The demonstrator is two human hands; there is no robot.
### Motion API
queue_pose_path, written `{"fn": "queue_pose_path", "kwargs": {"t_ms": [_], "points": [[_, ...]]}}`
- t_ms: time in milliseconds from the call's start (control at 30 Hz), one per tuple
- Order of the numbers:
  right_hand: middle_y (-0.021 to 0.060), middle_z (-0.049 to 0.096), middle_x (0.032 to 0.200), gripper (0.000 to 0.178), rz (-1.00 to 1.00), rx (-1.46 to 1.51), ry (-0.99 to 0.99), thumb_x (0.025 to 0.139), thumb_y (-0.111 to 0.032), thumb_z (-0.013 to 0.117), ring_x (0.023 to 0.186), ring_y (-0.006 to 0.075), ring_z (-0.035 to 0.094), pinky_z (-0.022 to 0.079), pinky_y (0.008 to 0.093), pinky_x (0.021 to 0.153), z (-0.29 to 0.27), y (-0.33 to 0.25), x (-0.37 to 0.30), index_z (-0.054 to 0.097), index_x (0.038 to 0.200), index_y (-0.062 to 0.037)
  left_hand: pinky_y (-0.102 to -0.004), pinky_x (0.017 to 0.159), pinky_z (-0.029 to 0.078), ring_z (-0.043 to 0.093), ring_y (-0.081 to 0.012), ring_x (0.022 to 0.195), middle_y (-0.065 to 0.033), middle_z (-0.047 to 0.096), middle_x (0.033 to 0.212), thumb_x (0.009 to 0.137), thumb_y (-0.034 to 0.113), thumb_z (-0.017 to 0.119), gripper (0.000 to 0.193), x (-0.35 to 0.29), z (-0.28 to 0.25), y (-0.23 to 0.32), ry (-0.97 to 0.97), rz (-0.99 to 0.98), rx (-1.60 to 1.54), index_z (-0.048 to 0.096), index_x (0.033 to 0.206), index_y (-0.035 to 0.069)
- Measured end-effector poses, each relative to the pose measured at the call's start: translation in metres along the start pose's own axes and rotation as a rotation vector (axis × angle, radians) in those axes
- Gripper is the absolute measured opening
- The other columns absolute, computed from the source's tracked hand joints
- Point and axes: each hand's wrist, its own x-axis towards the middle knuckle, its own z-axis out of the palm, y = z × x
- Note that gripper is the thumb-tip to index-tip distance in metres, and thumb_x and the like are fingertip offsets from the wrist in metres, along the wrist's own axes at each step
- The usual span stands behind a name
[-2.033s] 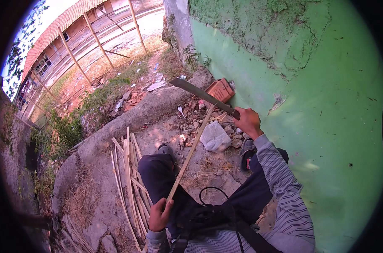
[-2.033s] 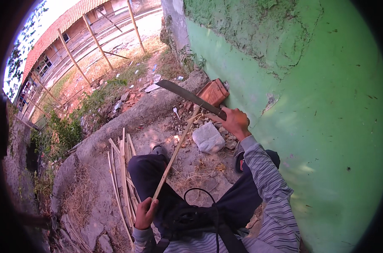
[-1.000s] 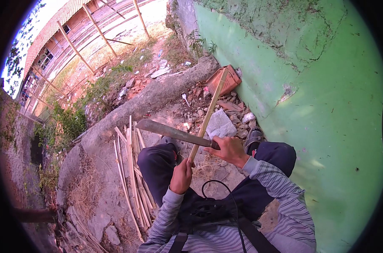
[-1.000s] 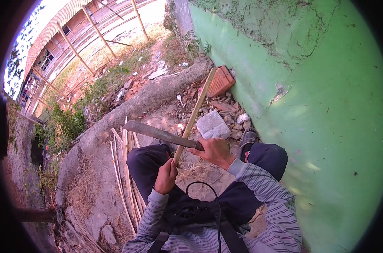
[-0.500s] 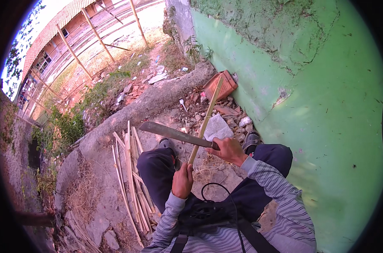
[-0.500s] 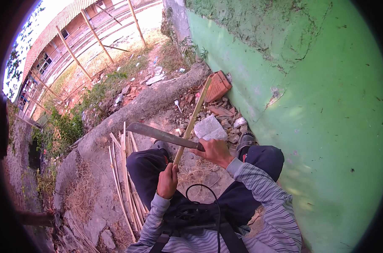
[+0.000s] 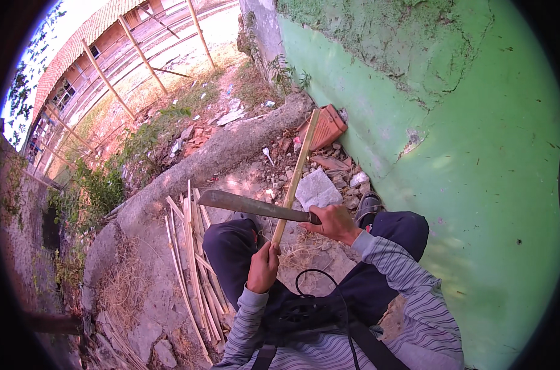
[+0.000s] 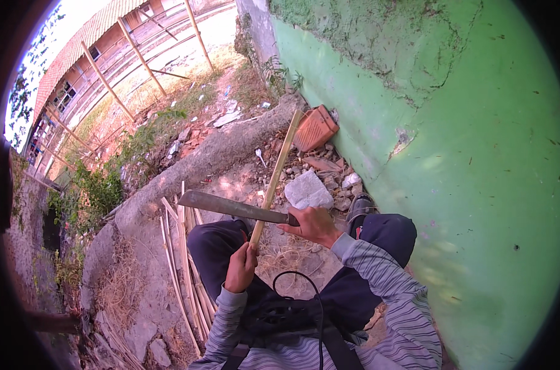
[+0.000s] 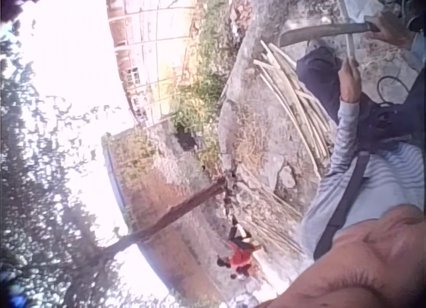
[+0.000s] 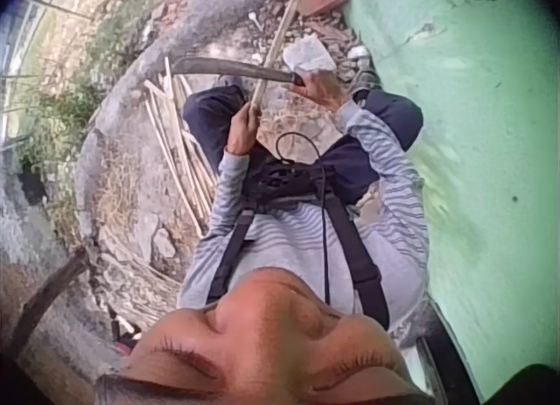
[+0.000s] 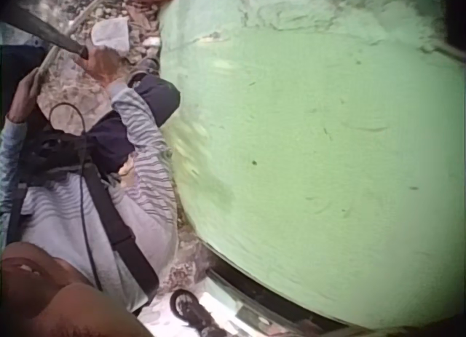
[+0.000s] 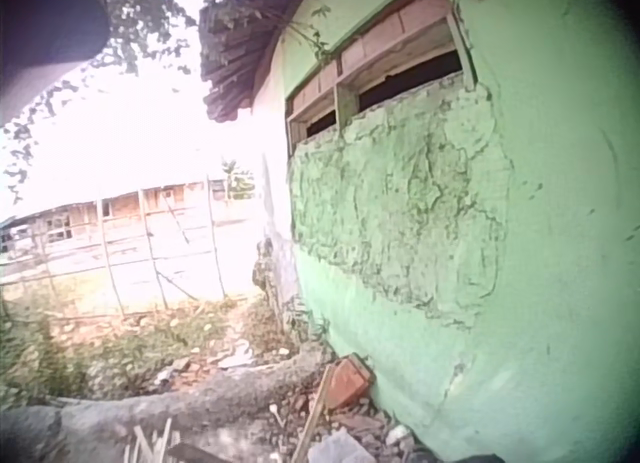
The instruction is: The person whittles and scrapes bamboo sticks using a knife.
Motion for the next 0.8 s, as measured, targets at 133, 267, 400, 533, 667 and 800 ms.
{"fn": "queue_pose_path", "kwargs": {"t_ms": [133, 267, 400, 533, 667, 800], "points": [[0.0117, 0.06, 0.056, 0.064, -0.008, -0.01, -0.01, 0.095, -0.071, 0.056, 0.054, 0.0348, 0.067, 0.051, 0.0466, 0.05, -0.005, 0.005, 0.01, 0.06, 0.082, -0.009, -0.0393, 0.053, 0.042, 0.054, -0.0254, 0.05, -0.0146, 0.052, 0.059, 0.111, 0.023, 0.047, 0.035, 0.006, -0.001, 0.003, 0.01, 0.003, 0.016, 0.059, 0.09, -0.003], [0.0112, 0.061, 0.056, 0.066, -0.007, -0.013, 0.012, 0.094, -0.073, 0.055, 0.054, 0.0338, 0.068, 0.051, 0.046, 0.049, -0.004, 0.002, 0.011, 0.06, 0.081, -0.0089, -0.0382, 0.053, 0.041, 0.052, -0.0203, 0.051, -0.0113, 0.051, 0.06, 0.111, 0.025, 0.046, 0.038, 0.009, -0.003, 0.0, -0.006, -0.027, -0.023, 0.058, 0.089, -0.003], [0.009, 0.063, 0.056, 0.066, -0.007, -0.016, 0.023, 0.094, -0.075, 0.053, 0.053, 0.0324, 0.068, 0.053, 0.0455, 0.048, 0.005, -0.004, 0.002, 0.062, 0.082, -0.0104, -0.0366, 0.054, 0.041, 0.05, -0.0173, 0.053, -0.0092, 0.05, 0.061, 0.112, 0.026, 0.045, 0.039, 0.011, -0.001, -0.005, -0.043, -0.068, -0.086, 0.057, 0.088, -0.002], [0.0109, 0.064, 0.057, 0.064, 0.01, -0.034, -0.002, 0.094, -0.073, 0.055, 0.053, 0.0329, 0.069, 0.054, 0.0468, 0.049, 0.001, -0.006, 0.01, 0.063, 0.084, -0.01, -0.0361, 0.055, 0.041, 0.049, -0.017, 0.055, -0.0087, 0.049, 0.062, 0.112, 0.028, 0.045, 0.04, 0.014, 0.001, -0.012, -0.026, -0.05, -0.088, 0.058, 0.088, -0.002], [0.0099, 0.061, 0.055, 0.06, 0.122, -0.071, 0.068, 0.096, -0.067, 0.058, 0.052, 0.0331, 0.067, 0.051, 0.0458, 0.048, -0.004, 0.019, 0.022, 0.062, 0.082, -0.0087, -0.038, 0.055, 0.042, 0.05, -0.0198, 0.054, -0.0113, 0.051, 0.061, 0.112, 0.028, 0.044, 0.041, 0.008, 0.003, -0.012, -0.046, -0.056, -0.045, 0.058, 0.089, -0.003], [0.0104, 0.06, 0.055, 0.058, 0.106, 0.0, -0.009, 0.097, -0.066, 0.059, 0.052, 0.0328, 0.067, 0.051, 0.045, 0.048, -0.002, 0.009, 0.015, 0.063, 0.082, -0.009, -0.0399, 0.055, 0.043, 0.055, -0.025, 0.052, -0.0157, 0.053, 0.061, 0.111, 0.026, 0.045, 0.038, 0.008, 0.004, -0.004, -0.001, -0.034, 0.012, 0.059, 0.09, -0.003]]}}
